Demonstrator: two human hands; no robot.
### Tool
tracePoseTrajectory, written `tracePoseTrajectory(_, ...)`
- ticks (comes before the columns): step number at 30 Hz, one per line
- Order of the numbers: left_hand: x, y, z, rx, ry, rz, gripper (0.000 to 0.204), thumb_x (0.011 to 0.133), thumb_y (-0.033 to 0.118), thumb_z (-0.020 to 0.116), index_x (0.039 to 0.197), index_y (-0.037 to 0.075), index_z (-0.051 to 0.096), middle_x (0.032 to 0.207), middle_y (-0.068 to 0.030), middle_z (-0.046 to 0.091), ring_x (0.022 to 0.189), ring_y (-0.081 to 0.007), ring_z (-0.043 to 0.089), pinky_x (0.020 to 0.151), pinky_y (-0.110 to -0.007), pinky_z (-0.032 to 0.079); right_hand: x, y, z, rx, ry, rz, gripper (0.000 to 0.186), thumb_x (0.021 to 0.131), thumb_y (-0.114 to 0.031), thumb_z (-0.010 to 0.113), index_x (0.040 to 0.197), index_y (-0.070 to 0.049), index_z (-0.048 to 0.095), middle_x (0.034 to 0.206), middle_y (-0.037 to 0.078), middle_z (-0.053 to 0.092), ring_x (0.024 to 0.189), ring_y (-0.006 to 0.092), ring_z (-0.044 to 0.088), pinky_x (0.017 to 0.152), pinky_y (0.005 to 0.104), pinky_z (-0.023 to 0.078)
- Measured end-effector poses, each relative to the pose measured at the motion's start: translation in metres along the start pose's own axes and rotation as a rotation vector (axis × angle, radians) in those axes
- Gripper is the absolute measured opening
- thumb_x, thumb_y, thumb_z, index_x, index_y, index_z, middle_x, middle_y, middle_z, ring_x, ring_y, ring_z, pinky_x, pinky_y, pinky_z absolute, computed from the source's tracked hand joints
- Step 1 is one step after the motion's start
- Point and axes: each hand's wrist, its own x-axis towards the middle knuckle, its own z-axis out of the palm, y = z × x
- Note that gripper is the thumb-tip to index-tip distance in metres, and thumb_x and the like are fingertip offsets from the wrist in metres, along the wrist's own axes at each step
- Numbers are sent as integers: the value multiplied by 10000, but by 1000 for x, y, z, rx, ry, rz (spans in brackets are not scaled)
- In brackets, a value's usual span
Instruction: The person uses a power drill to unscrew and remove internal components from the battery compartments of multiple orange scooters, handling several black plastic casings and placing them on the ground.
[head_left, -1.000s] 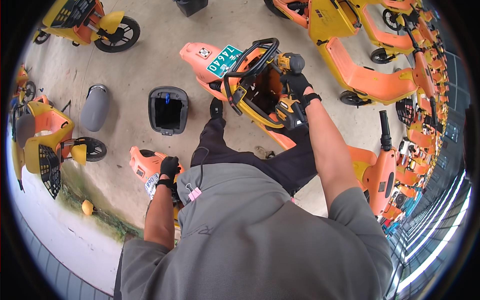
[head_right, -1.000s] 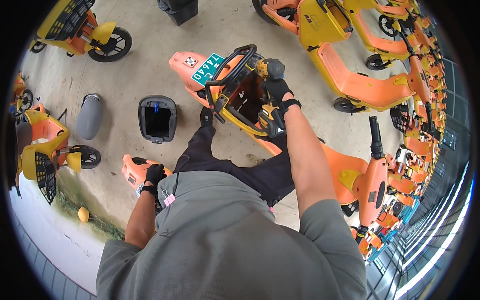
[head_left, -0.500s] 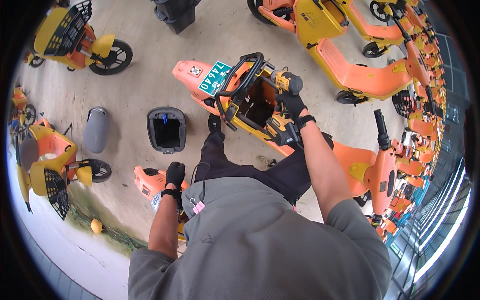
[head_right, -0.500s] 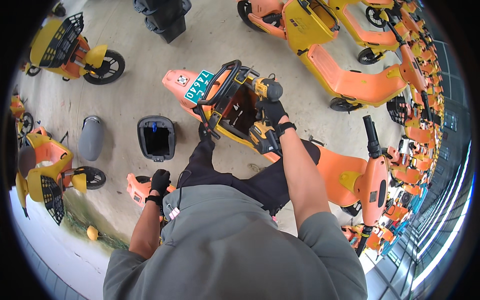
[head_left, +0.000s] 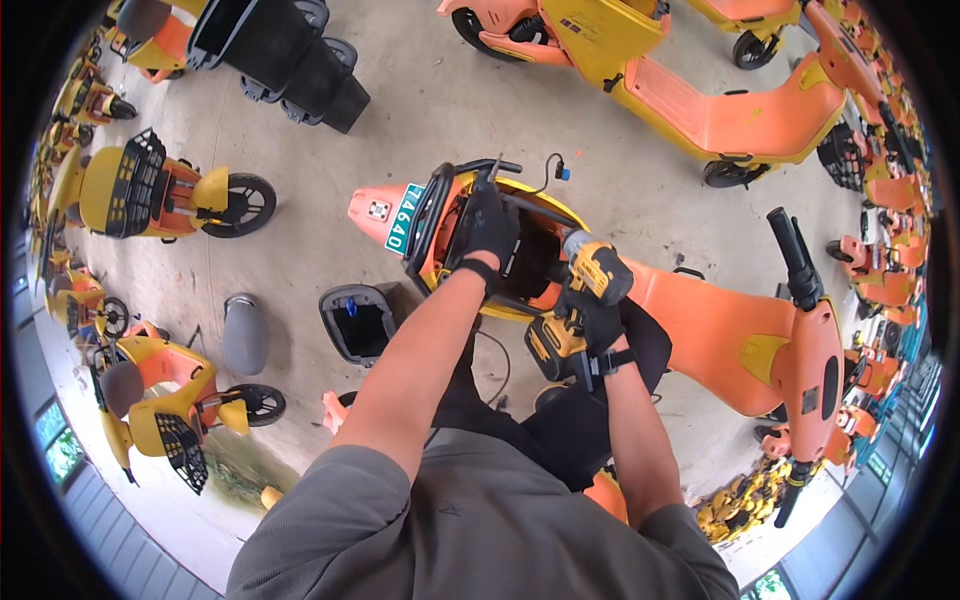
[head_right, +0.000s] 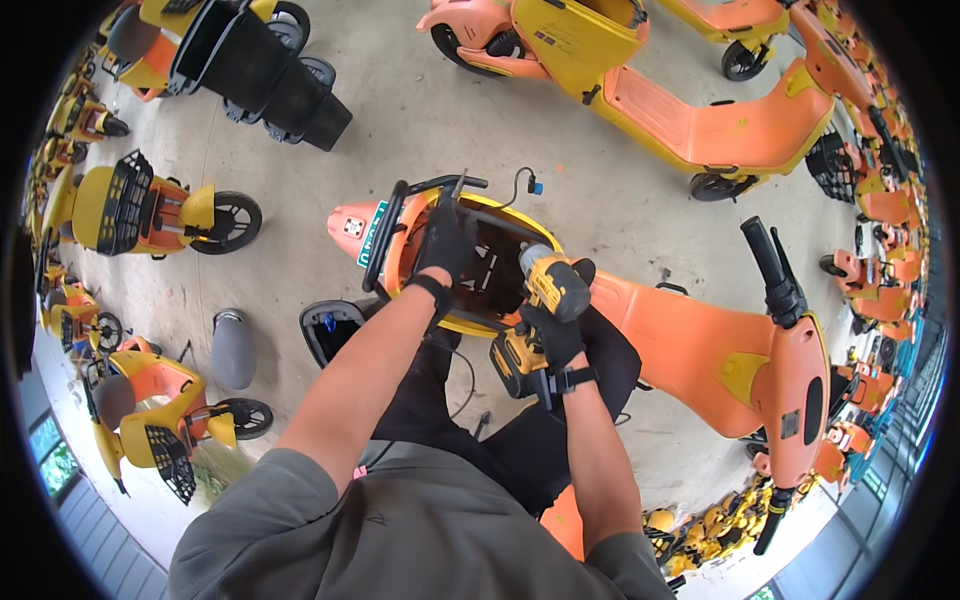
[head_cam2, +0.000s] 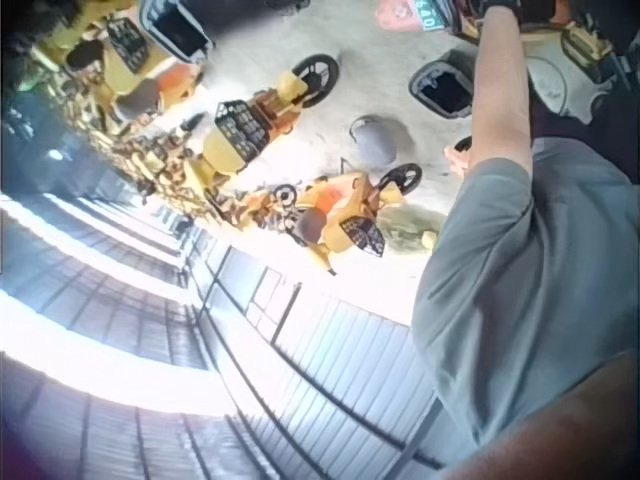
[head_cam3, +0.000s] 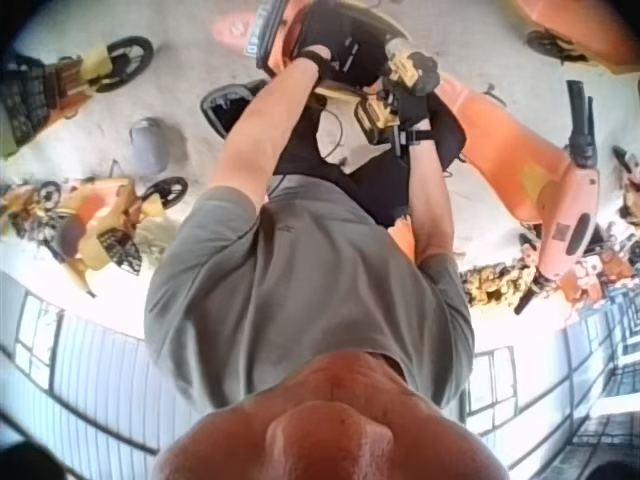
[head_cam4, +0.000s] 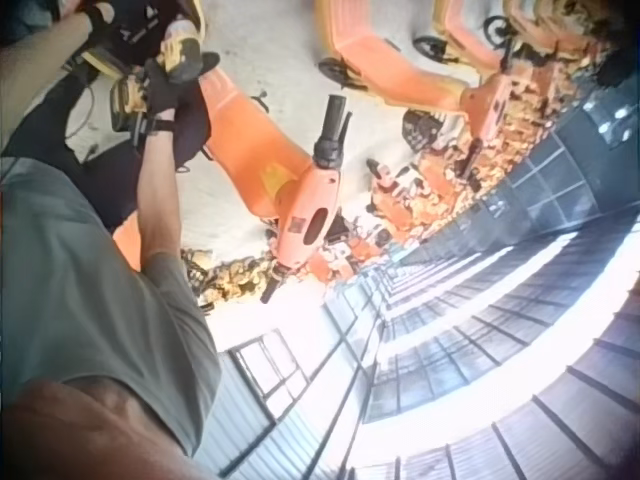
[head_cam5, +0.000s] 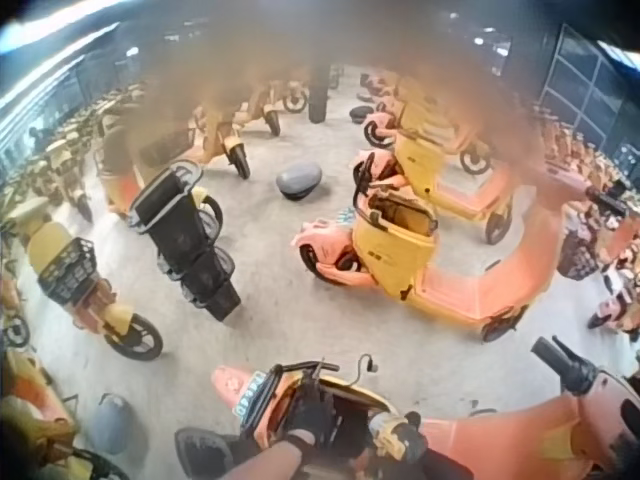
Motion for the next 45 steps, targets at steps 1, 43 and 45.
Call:
tracePoseTrajectory(1,10,10,1,174,6,-86,433,840,245,539,1190,6,452,1066,-232,559,1014,-373,547,860,-448,438,-6,6,-5,65,1,-10,246,778,-27,657,999,-33,550,779,49,583,632,139,587,567,251,487)
tracePoseTrajectory(43,-93,53,-237,-901,-527,-61,243,928,192,504,1024,-15,587,811,-12,591,633,-50,535,573,-194,450,-125,-108,107,-894,-316,-689,625,642,-141,828,1187,-35,541,1077,71,617,960,183,603,817,307,484)
tracePoseTrajectory(45,-98,53,-241,-869,-543,-108,249,934,205,496,1012,-12,591,793,-3,581,627,-45,526,557,-190,434,-128,-109,111,-925,-353,-706,665,645,-127,826,1223,-23,513,1100,69,609,988,175,594,835,304,482)
